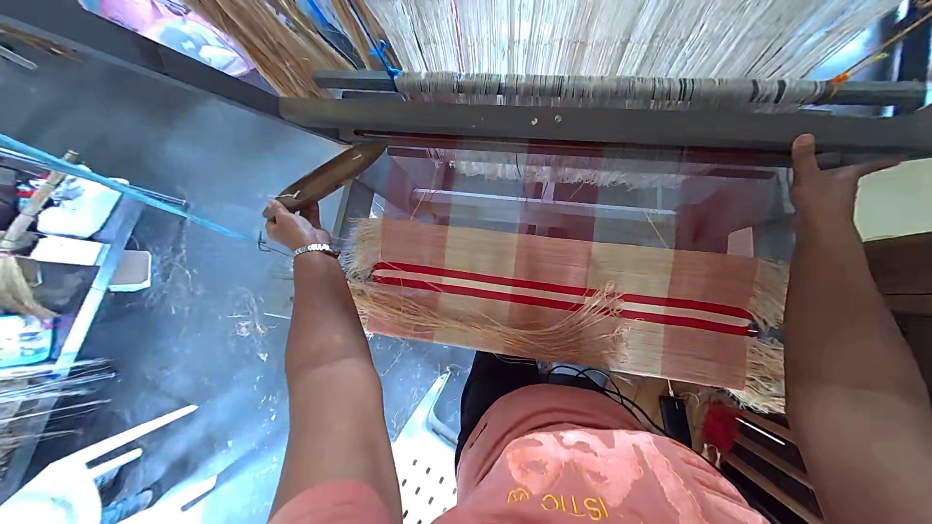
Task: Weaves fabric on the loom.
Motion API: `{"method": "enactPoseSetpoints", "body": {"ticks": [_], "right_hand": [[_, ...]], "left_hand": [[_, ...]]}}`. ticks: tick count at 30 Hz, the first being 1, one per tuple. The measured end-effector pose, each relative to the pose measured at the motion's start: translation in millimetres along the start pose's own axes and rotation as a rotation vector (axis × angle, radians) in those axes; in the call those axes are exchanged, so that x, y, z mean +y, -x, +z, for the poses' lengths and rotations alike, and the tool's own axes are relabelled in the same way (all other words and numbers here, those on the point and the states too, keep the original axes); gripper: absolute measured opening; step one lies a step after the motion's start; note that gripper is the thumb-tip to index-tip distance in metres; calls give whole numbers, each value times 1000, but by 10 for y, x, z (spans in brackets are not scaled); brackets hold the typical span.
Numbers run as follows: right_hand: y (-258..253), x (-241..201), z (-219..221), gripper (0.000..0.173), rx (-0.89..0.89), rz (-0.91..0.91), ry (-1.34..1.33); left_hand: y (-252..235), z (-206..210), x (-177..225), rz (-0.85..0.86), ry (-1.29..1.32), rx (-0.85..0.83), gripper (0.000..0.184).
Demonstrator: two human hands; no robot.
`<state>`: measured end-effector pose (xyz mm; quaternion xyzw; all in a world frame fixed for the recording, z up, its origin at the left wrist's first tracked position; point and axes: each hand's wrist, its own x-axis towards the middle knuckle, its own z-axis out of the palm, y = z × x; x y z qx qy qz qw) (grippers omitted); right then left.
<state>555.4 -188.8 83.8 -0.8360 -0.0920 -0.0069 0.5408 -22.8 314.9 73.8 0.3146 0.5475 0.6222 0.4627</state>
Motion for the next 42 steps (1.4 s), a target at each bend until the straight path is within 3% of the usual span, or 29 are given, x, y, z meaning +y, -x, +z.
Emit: {"method": "enactPoseSetpoints", "body": {"ticks": [5, 10, 13, 15, 16, 18, 19, 22, 26, 28, 31, 33, 34, 36, 38, 40, 42], "right_hand": [[-24, -6, -69, 125, -129, 340, 80], [-62, -3, -91, 114, -179, 426, 51], [-56, -12, -92, 105, -221, 425, 5], [-31, -40, -77, 94, -261, 431, -44], [-10, -59, -70, 90, -297, 442, -70], [1, -49, -67, 85, -374, 465, -125], [6, -46, -59, 83, -411, 463, -154], [18, -23, -42, 83, -499, 480, -241], [-4, 27, -24, 81, -440, 485, -312], [-35, 99, -28, 83, -398, 466, -298], [-24, 88, -78, 86, -320, 461, -167], [-18, 58, -90, 85, -304, 443, -110], [-9, 43, -91, 84, -310, 438, -98], [25, -5, -97, 85, -312, 455, -86], [56, -56, -102, 87, -294, 478, -88], [77, -66, -103, 91, -271, 497, -71], [77, -88, -106, 91, -234, 515, -53]], "left_hand": [[-162, 287, -207, -25, -21, -50, 45], [-130, 559, -431, -51, -42, -116, 42], [-38, 743, -592, -24, -19, -118, 50], [89, 840, -641, -59, -79, -254, 50], [182, 857, -597, -113, -196, -415, 48], [349, 890, -369, -255, -618, -821, 59], [383, 907, -267, -278, -804, -937, 69], [329, 797, -158, -222, -946, -911, 74], [399, 631, -126, -258, -927, -938, 48], [490, 495, -142, -152, -1021, -922, 47], [692, 338, -196, 291, -1252, -789, 54], [1038, 410, -200, 508, -1187, -752, 48], [1300, 523, -172, 533, -1102, -828, 47], [1877, 892, -198, 386, -849, -1033, 44], [2396, 1266, -357, 46, -622, -1201, 41], [2792, 1581, -540, -251, -559, -1276, 39], [3040, 1804, -734, -349, -601, -1251, 36]]}}
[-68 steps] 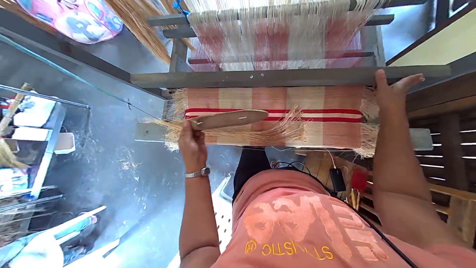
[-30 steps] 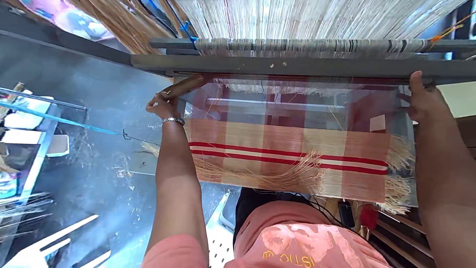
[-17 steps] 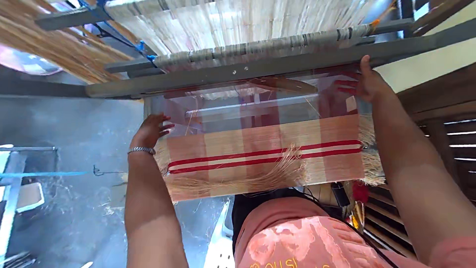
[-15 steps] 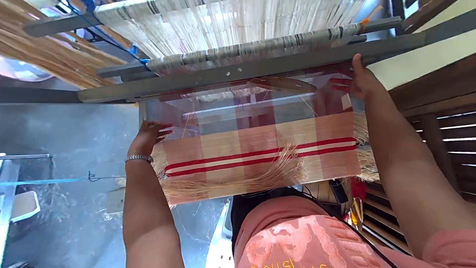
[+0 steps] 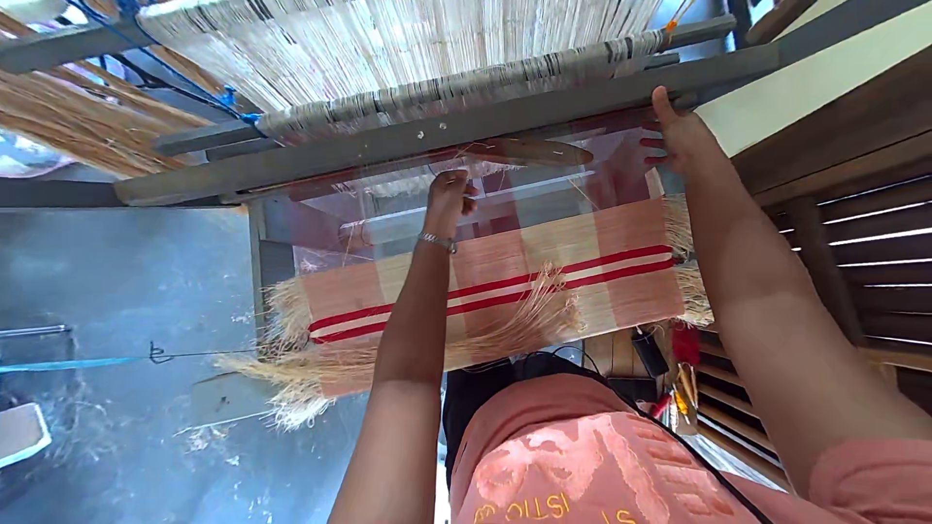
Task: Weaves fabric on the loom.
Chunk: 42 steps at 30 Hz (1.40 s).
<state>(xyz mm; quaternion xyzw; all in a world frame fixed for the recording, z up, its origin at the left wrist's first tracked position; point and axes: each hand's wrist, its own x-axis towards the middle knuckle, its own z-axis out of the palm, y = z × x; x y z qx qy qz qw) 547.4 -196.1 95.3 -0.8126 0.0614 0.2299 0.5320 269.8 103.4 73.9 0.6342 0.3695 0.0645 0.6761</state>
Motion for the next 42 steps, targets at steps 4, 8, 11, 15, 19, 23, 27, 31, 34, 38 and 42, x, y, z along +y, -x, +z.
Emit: {"method": "enactPoseSetpoints", "body": {"ticks": [4, 8, 11, 15, 19, 23, 27, 31, 34, 38, 42], "right_hand": [[-35, -17, -12, 89, 27, 27, 12], [3, -33, 19, 92, 42, 49, 1], [-29, -17, 21, 95, 54, 57, -1], [-25, -11, -1, 95, 49, 64, 12], [-4, -27, 3, 93, 48, 67, 23], [15, -45, 13, 93, 54, 77, 0], [15, -37, 36, 92, 58, 55, -16], [2, -18, 28, 91, 48, 45, -46], [-16, -15, 8, 93, 32, 64, -78], [-112, 40, -31, 95, 22, 51, -50], [-88, 28, -10, 91, 40, 7, -4]], "left_hand": [[-39, 314, 54, -62, -28, 84, 44], [-89, 493, 46, -60, -63, 8, 77], [-243, 532, 85, -70, -99, 37, 78], [-397, 507, 67, -81, -167, 17, 84], [-407, 486, 14, -59, -146, 21, 82], [-255, 538, 48, -41, -136, 50, 80], [-168, 504, -37, -42, 59, -11, 53], [-235, 323, -85, -170, 287, -171, 29], [-82, 392, -73, -123, 260, -65, 32], [329, 610, -247, 124, 239, 116, 60], [451, 880, -350, 152, 158, -29, 46]]}}
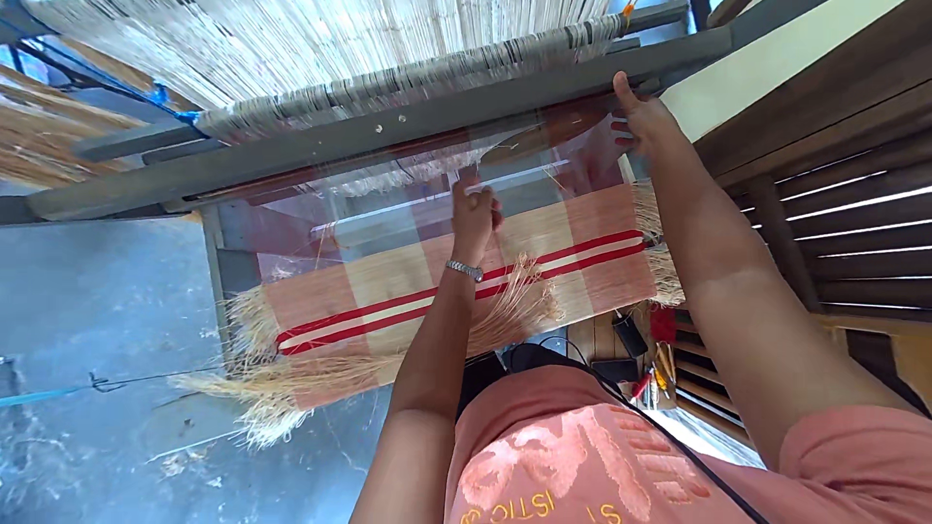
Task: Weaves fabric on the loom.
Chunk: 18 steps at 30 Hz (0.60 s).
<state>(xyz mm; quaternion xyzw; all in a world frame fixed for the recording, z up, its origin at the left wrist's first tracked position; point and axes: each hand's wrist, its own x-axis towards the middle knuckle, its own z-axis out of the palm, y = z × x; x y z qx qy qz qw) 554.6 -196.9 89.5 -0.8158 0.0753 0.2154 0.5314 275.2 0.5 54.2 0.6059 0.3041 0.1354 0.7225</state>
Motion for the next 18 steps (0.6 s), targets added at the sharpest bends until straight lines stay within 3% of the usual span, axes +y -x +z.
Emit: {"method": "enactPoseSetpoints", "body": {"ticks": [3, 11, 13, 16, 18], "right_hand": [[19, -16, -7, 90, -2, -28, -7], [-68, 53, 45, 84, -69, -44, -107], [-105, 84, 48, 85, -94, -26, -145], [-134, 105, -4, 83, -129, -38, -159], [-137, 112, -35, 86, -124, -64, -146]], "left_hand": [[-133, 197, 8, -137, 0, -75, 48], [-234, 599, 30, -113, 120, -55, 81], [-295, 599, 29, -160, 152, -58, 76], [-351, 372, 127, -297, 194, -169, 55], [-240, 107, 199, -237, 59, -239, 52]]}}
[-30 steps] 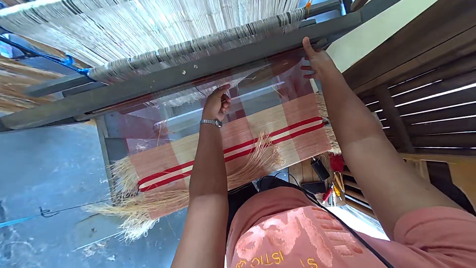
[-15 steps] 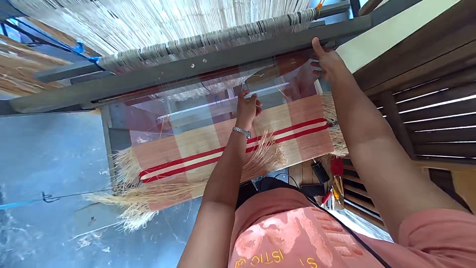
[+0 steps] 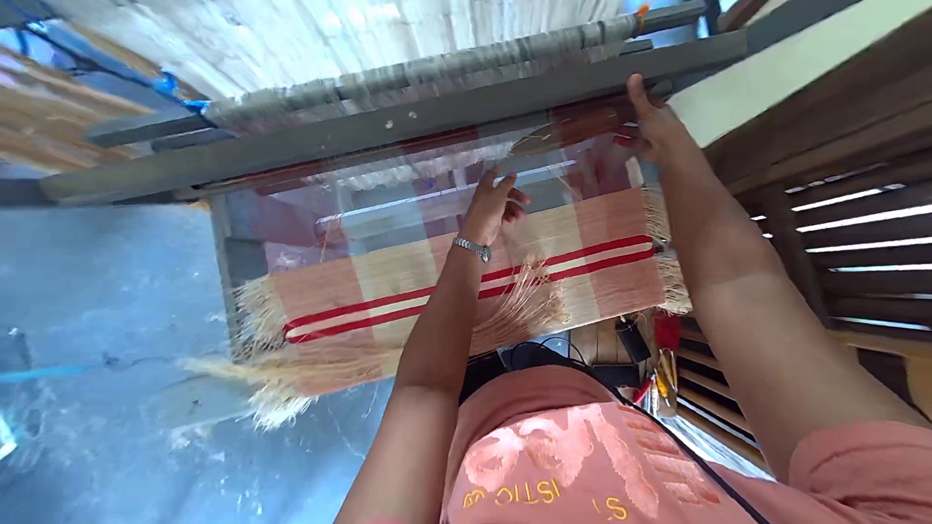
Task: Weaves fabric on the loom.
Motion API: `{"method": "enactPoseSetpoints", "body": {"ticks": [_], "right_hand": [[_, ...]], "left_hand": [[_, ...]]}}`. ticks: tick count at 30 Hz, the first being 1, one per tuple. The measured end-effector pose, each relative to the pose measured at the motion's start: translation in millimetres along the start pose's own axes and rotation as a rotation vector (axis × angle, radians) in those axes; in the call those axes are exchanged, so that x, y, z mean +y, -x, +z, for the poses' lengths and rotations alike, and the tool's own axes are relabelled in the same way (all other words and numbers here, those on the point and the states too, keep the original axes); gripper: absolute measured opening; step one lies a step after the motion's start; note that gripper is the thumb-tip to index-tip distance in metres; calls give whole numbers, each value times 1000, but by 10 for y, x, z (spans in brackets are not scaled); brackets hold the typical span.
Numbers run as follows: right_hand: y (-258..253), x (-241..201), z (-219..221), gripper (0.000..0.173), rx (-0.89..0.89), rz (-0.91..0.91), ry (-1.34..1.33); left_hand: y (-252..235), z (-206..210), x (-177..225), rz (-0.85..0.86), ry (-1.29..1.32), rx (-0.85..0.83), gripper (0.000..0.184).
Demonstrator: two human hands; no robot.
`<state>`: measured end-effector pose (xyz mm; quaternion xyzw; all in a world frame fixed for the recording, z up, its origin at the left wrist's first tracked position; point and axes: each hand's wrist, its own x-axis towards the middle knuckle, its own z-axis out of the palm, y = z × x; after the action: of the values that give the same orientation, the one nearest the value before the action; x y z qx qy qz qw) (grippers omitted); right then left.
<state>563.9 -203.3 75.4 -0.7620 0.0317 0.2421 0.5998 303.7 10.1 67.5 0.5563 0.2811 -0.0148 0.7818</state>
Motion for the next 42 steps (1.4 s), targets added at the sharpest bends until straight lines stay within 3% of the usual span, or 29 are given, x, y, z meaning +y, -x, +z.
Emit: {"method": "enactPoseSetpoints", "body": {"ticks": [2, 4, 6, 8, 10, 12, 14, 19, 25, 28, 31, 34, 38, 42], "right_hand": [[-11, 58, 8, 93, 9, -20, 18], [26, 142, 84, 93, 25, -80, 31], [60, 261, 133, 85, 51, -192, 31], [51, 363, 144, 70, 102, -284, -21], [-52, 507, 72, 52, 155, -356, -114], [-52, 562, -12, 52, 218, -384, -181], [92, 505, -104, 55, 288, -377, -209], [507, 429, -533, 57, 520, -411, -151], [892, 521, -1352, 49, 734, -486, 175], [1116, 555, -1521, 46, 802, -544, 286], [1365, 566, -1478, 42, 854, -714, 468], [1586, 533, -1236, 34, 738, -894, 696], [1660, 580, -761, 31, 386, -849, 941], [1255, 954, -628, 29, 288, -805, 1030]], "left_hand": [[277, -315, -67, 173, -250, 91, 46], [565, -806, -213, 398, -581, 331, 40], [865, -1444, -340, 509, -859, 633, 39], [1170, -2084, -359, 420, -1016, 897, 43], [1430, -2590, -354, 215, -1040, 1044, 48], [1578, -2941, -331, 27, -1019, 1044, 44], [1647, -3140, -275, -35, -991, 976, 39], [1757, -3313, -207, -90, -982, 899, 42], [1774, -3376, -304, -55, -875, 863, 47], [1777, -3329, -249, -63, -854, 872, 45], [1770, -3296, -216, -79, -881, 868, 42], [1768, -3290, -224, -82, -907, 872, 41], [1702, -3268, -260, -113, -948, 893, 41], [1692, -3258, -279, -135, -1002, 940, 41]]}}
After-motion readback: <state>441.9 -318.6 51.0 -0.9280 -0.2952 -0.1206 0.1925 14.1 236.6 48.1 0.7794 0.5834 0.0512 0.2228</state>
